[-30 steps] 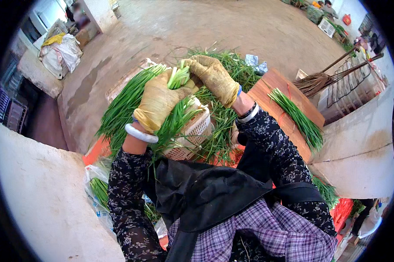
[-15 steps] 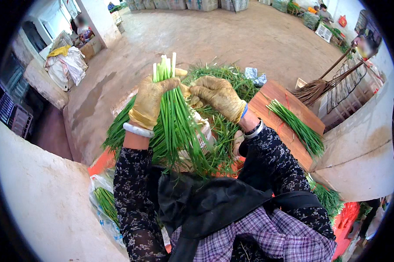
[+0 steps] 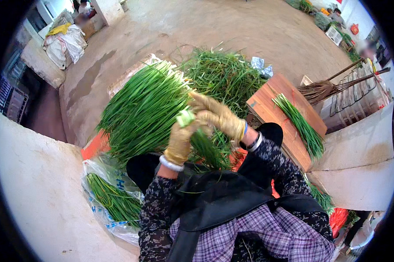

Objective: The person sorts through a pile of green chives by hand, removes debris and dry leaves, and then bundles them together using a red band on a wooden board.

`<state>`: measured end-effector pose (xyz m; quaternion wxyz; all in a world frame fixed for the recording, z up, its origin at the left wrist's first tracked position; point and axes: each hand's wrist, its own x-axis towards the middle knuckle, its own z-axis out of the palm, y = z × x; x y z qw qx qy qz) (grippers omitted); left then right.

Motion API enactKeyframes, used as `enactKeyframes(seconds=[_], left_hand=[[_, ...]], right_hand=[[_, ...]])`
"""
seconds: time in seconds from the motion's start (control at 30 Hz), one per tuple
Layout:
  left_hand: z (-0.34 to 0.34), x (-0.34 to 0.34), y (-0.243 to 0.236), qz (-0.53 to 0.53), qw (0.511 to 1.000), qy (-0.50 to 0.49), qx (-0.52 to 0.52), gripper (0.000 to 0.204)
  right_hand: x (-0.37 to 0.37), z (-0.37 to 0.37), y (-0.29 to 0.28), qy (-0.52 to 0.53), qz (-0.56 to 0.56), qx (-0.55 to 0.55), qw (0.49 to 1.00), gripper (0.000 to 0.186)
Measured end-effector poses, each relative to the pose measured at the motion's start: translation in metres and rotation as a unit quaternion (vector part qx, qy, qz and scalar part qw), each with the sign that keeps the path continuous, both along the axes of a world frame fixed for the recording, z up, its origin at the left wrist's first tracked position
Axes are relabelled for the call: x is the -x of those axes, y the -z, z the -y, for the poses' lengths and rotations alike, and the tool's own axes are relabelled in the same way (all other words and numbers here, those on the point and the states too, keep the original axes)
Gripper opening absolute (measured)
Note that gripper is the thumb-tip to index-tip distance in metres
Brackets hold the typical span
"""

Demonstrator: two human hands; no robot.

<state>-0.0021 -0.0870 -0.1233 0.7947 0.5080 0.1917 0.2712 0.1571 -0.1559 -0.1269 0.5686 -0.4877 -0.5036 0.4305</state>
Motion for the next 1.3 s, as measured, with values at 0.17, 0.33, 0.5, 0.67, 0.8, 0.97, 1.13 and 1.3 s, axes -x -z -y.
enactKeyframes(seconds=[0.17, 0.33, 0.5, 0.67, 0.8, 0.97, 1.13, 1.3], left_hand=[[-0.059, 0.058, 0.011, -0.025, 0.977, -0.213, -0.004, 0.027], [-0.096, 0.120, 0.047, 0.028, 0.959, -0.241, 0.144, 0.031], [-0.080, 0.109, 0.063, -0.053, 0.971, -0.188, 0.136, 0.028], [-0.071, 0.100, 0.051, -0.067, 0.973, -0.191, 0.107, 0.023], [-0.072, 0.089, 0.006, -0.156, 0.971, -0.171, -0.054, 0.027], [-0.079, 0.051, -0.030, -0.142, 0.952, -0.209, -0.174, 0.018], [-0.116, 0.000, 0.007, -0.119, 0.947, -0.151, -0.257, 0.025], [-0.112, -0.012, 0.024, -0.202, 0.903, -0.161, -0.342, 0.025]], right_hand=[[0.073, 0.046, 0.107, -0.237, 0.160, 0.163, 0.944, 0.071], [-0.023, 0.007, 0.088, -0.085, 0.280, 0.240, 0.926, 0.053], [-0.047, -0.061, 0.093, 0.137, 0.408, 0.120, 0.895, 0.046], [-0.038, -0.093, 0.110, 0.069, 0.440, 0.131, 0.886, 0.029], [-0.068, -0.107, 0.099, 0.065, 0.271, 0.032, 0.960, 0.019], [-0.060, -0.102, 0.019, 0.026, 0.138, 0.066, 0.988, 0.023], [-0.041, -0.100, -0.018, 0.004, 0.116, 0.009, 0.993, 0.029], [-0.016, -0.107, -0.017, 0.034, 0.073, -0.036, 0.996, 0.037]])
